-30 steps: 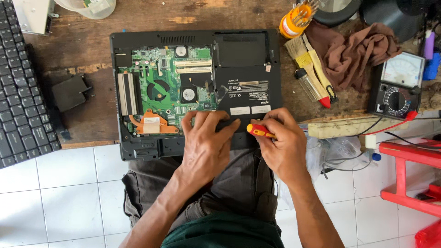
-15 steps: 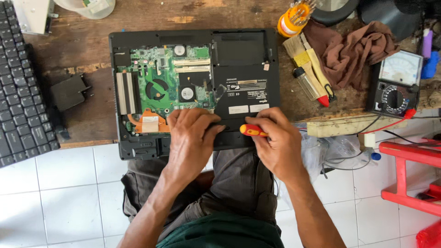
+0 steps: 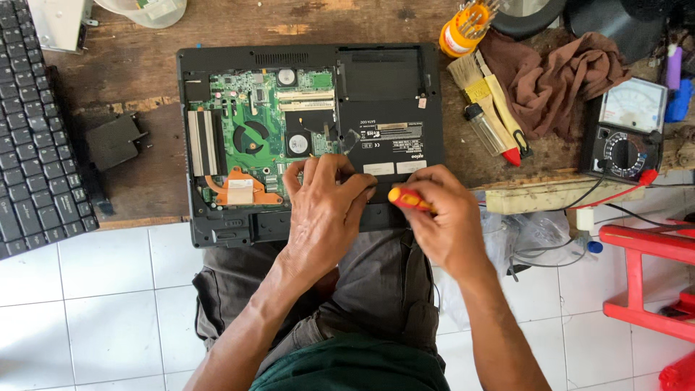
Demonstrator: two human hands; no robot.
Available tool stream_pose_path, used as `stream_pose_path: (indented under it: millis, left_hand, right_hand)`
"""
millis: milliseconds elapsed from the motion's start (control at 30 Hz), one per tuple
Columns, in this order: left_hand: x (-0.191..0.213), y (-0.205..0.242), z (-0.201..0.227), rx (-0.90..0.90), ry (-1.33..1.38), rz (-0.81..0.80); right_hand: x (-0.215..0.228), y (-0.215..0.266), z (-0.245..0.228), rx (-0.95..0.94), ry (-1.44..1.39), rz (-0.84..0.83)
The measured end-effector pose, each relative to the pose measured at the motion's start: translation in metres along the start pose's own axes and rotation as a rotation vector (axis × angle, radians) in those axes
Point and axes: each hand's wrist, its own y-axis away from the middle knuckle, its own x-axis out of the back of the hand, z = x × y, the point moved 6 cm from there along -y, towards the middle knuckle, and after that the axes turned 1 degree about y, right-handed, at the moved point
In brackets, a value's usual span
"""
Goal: The person works on the internal components of a disassembled laptop placed on their lap. They use a red screwdriver to manipulate a ribbon cable connector on the motherboard, repeatedly pressing and adjusting the connection.
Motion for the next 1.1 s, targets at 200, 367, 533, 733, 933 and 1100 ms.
stream_pose_path:
  millis: [200,367,533,733,933,1100]
  left_hand:
    - [-0.002,0.004,-0.008,-0.014,0.04,-0.019]
    - [0.001,0.002,-0.003,-0.036,0.046,-0.017]
    - [-0.006,0.008,-0.003,-0.096,-0.05,0.0]
    - [-0.008,0.01,-0.001,-0.139,-0.08,0.027]
    - [-0.009,0.007,-0.007,-0.14,-0.042,0.012]
    - [0.004,0.008,-0.016,-0.134,0.032,-0.052]
  right_hand:
    - [0.01,0.002,0.014,-0.04,-0.068,0.073]
    - [0.009,0.001,0.01,-0.029,-0.034,0.055]
    - [0.004,0.003,-0.001,-0.006,0.042,0.053]
    - [-0.004,0.005,-0.001,0.013,0.2,0.055]
    - [-0.003,0.001,0.005,-0.037,0.264,-0.002]
    - [0.001,0.002,0.0,0.029,0.091,0.022]
